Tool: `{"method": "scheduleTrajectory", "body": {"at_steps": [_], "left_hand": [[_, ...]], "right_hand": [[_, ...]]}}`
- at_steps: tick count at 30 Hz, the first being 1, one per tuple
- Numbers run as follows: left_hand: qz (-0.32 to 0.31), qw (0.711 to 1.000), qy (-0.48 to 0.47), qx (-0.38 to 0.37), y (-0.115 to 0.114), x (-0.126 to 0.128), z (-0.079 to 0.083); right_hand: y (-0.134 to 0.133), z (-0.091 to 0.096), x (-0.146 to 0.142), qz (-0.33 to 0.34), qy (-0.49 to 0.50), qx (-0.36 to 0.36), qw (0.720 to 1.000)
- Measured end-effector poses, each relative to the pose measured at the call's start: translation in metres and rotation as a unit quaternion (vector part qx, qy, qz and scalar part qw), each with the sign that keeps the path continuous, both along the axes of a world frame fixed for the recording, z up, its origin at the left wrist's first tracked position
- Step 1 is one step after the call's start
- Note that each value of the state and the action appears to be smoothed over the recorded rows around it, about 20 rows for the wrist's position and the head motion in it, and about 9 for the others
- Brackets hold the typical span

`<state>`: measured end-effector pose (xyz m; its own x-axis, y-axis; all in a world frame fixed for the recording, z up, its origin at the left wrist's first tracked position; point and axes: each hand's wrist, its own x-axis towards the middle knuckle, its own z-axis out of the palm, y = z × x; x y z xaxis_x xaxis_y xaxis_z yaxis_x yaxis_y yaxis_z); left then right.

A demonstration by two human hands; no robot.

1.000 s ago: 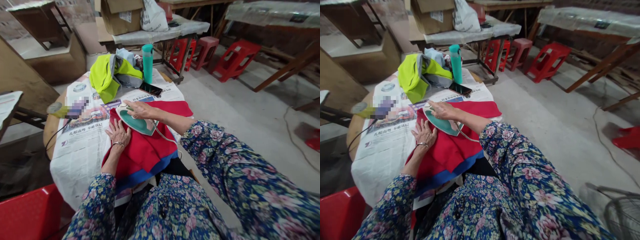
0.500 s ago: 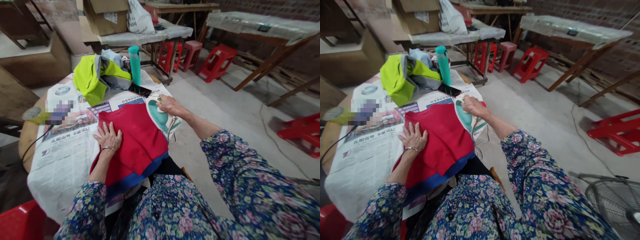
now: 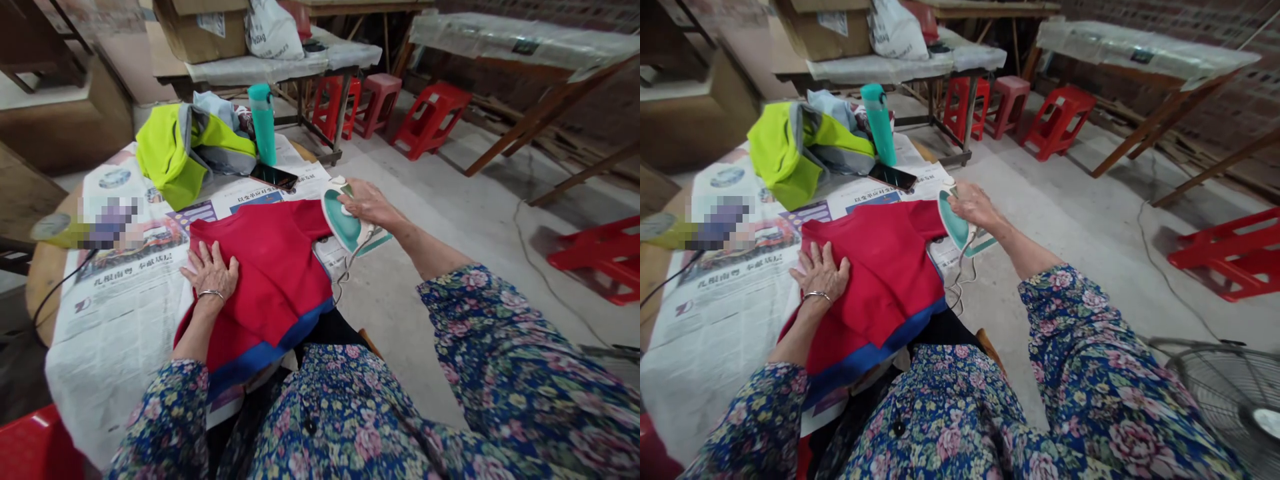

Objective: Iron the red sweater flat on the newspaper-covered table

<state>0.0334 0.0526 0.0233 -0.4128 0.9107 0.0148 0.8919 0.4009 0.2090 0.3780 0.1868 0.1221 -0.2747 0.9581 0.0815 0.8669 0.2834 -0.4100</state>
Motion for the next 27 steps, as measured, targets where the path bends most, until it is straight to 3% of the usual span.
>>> {"method": "scheduleTrajectory", "body": {"at_steps": [6, 10, 15, 22, 27], "left_hand": [[0.011, 1.0, 0.007, -0.028, 0.0, 0.004, 0.009], [0.01, 0.999, 0.011, -0.036, 0.001, 0.002, 0.01], [0.006, 1.0, 0.013, -0.027, 0.001, 0.0, 0.007], [0.0, 1.0, 0.011, -0.012, 0.001, 0.0, 0.003], [0.005, 1.0, 0.008, -0.008, 0.003, -0.001, 0.002]], "right_hand": [[-0.05, 0.003, -0.059, 0.075, 0.023, -0.041, 0.996], [-0.089, -0.004, -0.079, 0.142, 0.019, -0.082, 0.986], [-0.118, -0.009, -0.06, 0.124, -0.002, -0.109, 0.986], [-0.111, -0.017, 0.002, 0.009, 0.012, -0.037, 0.999], [-0.122, -0.007, -0.005, 0.035, 0.027, -0.039, 0.998]]}}
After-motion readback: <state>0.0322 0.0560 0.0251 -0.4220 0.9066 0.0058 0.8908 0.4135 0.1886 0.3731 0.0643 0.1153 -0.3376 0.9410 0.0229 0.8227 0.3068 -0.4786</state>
